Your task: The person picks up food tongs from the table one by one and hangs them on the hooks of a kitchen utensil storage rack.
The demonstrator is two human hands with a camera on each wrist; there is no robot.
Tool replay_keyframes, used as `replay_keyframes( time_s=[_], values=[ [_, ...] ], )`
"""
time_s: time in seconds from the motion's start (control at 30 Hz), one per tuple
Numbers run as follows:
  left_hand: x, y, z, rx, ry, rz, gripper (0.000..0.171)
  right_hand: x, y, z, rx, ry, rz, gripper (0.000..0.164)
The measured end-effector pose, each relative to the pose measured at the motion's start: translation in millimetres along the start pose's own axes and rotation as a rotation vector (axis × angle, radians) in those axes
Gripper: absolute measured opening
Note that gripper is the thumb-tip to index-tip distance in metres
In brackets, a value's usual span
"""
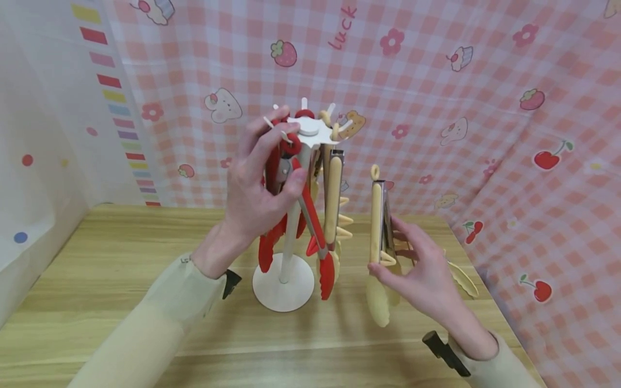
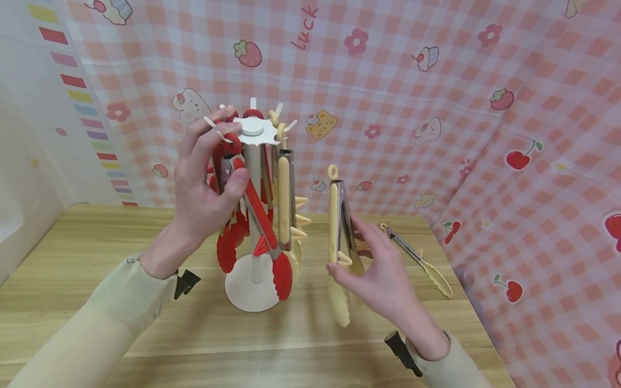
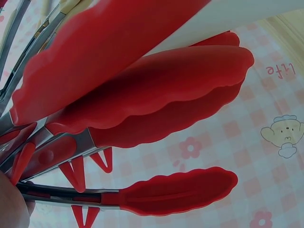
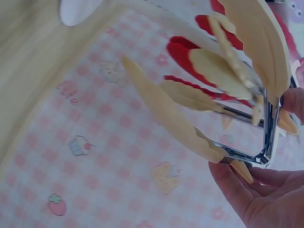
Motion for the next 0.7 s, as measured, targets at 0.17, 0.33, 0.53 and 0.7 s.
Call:
replay_keyframes(
  time_s=[0.17,0.33,0.53,0.7],
  values=[
    [-1.0,-0.5,-0.9,0.000,0.004,-0.001,0.047,-6,-2,16,-0.027,-0.041,-0.026,0.087],
    [-1.1,-0.6,-1.7,-0.012,0.004,0.011,0.047,-12,-2,31,-0.082,-0.086,-0.049,0.094],
    [-2.3,-1.0,-2.5,-0.027,-0.001,0.022,0.047,-16,0,44,-0.126,-0.120,-0.053,0.098],
    [-3.2,-1.7,-3.4,-0.033,-0.013,0.038,0.048,-18,1,51,-0.139,-0.114,-0.048,0.098]
  ],
)
Point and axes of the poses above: each hand's wrist, its own y-axis away from the middle knuckle, its own x-axis out of the palm, z = x × y, the point moved 6 cm from there along -y, towards the middle knuckle, and after that the axes turned 15 degrees about -z, right-handed, at the moved point
